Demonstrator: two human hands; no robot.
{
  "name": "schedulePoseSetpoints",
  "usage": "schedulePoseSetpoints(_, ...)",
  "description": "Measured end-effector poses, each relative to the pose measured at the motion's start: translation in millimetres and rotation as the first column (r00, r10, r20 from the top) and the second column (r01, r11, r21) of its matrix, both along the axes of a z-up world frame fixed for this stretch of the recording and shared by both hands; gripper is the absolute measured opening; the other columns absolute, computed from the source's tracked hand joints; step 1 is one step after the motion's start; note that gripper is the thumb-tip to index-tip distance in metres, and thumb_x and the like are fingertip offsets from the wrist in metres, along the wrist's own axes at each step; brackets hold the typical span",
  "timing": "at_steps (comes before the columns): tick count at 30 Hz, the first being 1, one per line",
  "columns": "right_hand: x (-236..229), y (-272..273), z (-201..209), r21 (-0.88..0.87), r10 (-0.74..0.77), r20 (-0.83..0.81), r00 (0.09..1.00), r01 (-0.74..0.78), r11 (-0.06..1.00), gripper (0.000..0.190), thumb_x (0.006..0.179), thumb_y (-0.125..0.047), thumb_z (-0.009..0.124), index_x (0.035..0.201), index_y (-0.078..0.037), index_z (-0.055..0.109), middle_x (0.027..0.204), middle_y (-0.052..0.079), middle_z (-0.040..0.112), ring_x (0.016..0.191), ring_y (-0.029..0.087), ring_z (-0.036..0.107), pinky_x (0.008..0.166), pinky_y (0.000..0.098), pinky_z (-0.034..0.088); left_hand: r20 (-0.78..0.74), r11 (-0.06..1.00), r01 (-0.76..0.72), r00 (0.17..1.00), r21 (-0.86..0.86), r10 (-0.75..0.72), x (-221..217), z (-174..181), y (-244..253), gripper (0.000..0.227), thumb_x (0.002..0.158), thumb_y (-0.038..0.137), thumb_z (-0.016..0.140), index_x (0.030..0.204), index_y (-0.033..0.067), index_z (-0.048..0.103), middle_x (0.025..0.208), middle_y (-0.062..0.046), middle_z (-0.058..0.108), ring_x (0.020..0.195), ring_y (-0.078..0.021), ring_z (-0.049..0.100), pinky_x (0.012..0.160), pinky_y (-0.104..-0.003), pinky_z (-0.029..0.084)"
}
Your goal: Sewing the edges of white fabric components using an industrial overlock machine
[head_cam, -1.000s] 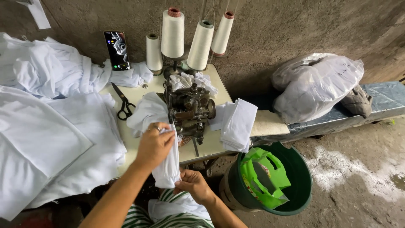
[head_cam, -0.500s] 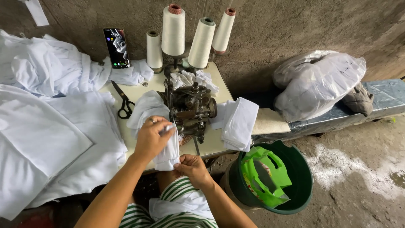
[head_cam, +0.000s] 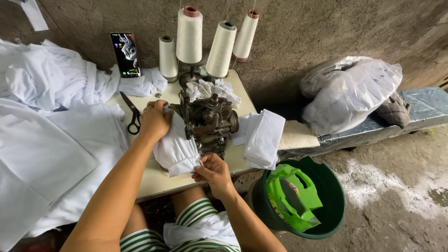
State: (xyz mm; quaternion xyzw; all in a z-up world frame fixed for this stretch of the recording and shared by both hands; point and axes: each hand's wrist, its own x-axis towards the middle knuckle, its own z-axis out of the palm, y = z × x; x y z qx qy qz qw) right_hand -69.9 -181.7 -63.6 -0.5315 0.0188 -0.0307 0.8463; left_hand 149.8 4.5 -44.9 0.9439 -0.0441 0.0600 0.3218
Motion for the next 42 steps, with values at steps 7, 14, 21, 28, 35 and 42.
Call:
schedulePoseSetpoints(7, 11.2, 15.8, 23.4, -0.267, -0.119, 0.048, 0.992, 0.127, 0.955, 0.015, 0.087, 0.008, 0.075, 0.098, 0.007, 0.064, 0.076, 0.020, 0.073, 0.068, 0.024, 0.076, 0.062, 0.0316, 0.067, -0.006, 0.998, -0.042, 0.999, -0.044, 0.042, -0.2, 26.0, 4.4, 0.029, 0.103, 0.039, 0.054, 0.115, 0.0127, 0.059, 0.113, -0.019, 0.063, 0.105, -0.0412, 0.069, 0.087, -0.053, 0.055)
schedulePoseSetpoints(14, 21.6, 27.7, 28.6, -0.694, -0.131, 0.455, 0.881, 0.443, 0.568, 0.014, 0.092, -0.005, 0.073, 0.103, -0.006, 0.081, 0.077, 0.013, 0.078, 0.068, 0.024, 0.078, 0.053, 0.0302, 0.061, 0.086, 0.992, -0.062, 0.995, 0.113, 0.053, 9.6, 45.4, 12.0, 0.020, 0.106, 0.025, 0.051, 0.109, 0.0054, 0.054, 0.099, -0.021, 0.068, 0.096, -0.0413, 0.072, 0.083, -0.051, 0.058)
schedulePoseSetpoints(21, 18.1, 30.6, 57.2, -0.798, 0.112, 0.591, 0.799, 0.599, -0.067, 0.025, 0.093, -0.012, 0.060, 0.112, -0.012, 0.076, 0.083, 0.008, 0.070, 0.062, 0.028, 0.073, 0.050, 0.0371, 0.057, 0.195, 0.984, -0.068, 0.980, 0.166, 0.035, 36.3, 41.5, 28.6, 0.025, 0.109, 0.019, 0.049, 0.119, -0.0043, 0.045, 0.106, -0.029, 0.063, 0.096, -0.0510, 0.070, 0.084, -0.057, 0.058)
schedulePoseSetpoints(28, 30.4, 26.8, 52.2, -0.785, 0.223, 0.429, 0.876, 0.483, -0.389, 0.037, 0.085, -0.016, 0.061, 0.121, -0.013, 0.070, 0.086, 0.007, 0.072, 0.058, 0.026, 0.074, 0.048, 0.0373, 0.057, 0.193, 0.987, -0.124, 0.976, 0.107, 0.101, 18.2, 82.6, 59.0, 0.026, 0.110, 0.013, 0.051, 0.125, -0.0074, 0.049, 0.107, -0.029, 0.064, 0.097, -0.0508, 0.071, 0.081, -0.059, 0.058)
schedulePoseSetpoints(35, 28.2, 17.7, 50.1, -0.780, 0.222, 0.507, 0.833, 0.553, -0.291, 0.036, 0.089, -0.021, 0.057, 0.122, -0.019, 0.071, 0.083, 0.006, 0.072, 0.056, 0.029, 0.073, 0.047, 0.0399, 0.057, 0.150, 0.988, -0.141, 0.980, 0.059, 0.131, -27.0, 87.6, 116.4, 0.019, 0.109, 0.021, 0.057, 0.120, 0.0055, 0.056, 0.107, -0.025, 0.069, 0.106, -0.0486, 0.068, 0.089, -0.057, 0.054)
schedulePoseSetpoints(42, 5.6, 29.2, 38.3, -0.467, -0.122, 0.035, 0.992, 0.124, 0.876, 0.024, 0.095, -0.026, 0.072, 0.096, -0.006, 0.059, 0.082, 0.010, 0.073, 0.069, 0.019, 0.069, 0.057, 0.0312, 0.055, -0.466, 0.772, -0.288, 0.885, -0.566, -0.011, -166.6, 135.3, 125.8, 0.034, 0.102, 0.015, 0.059, 0.136, 0.0191, 0.060, 0.110, -0.015, 0.065, 0.070, -0.0244, 0.054, 0.051, -0.034, 0.040)
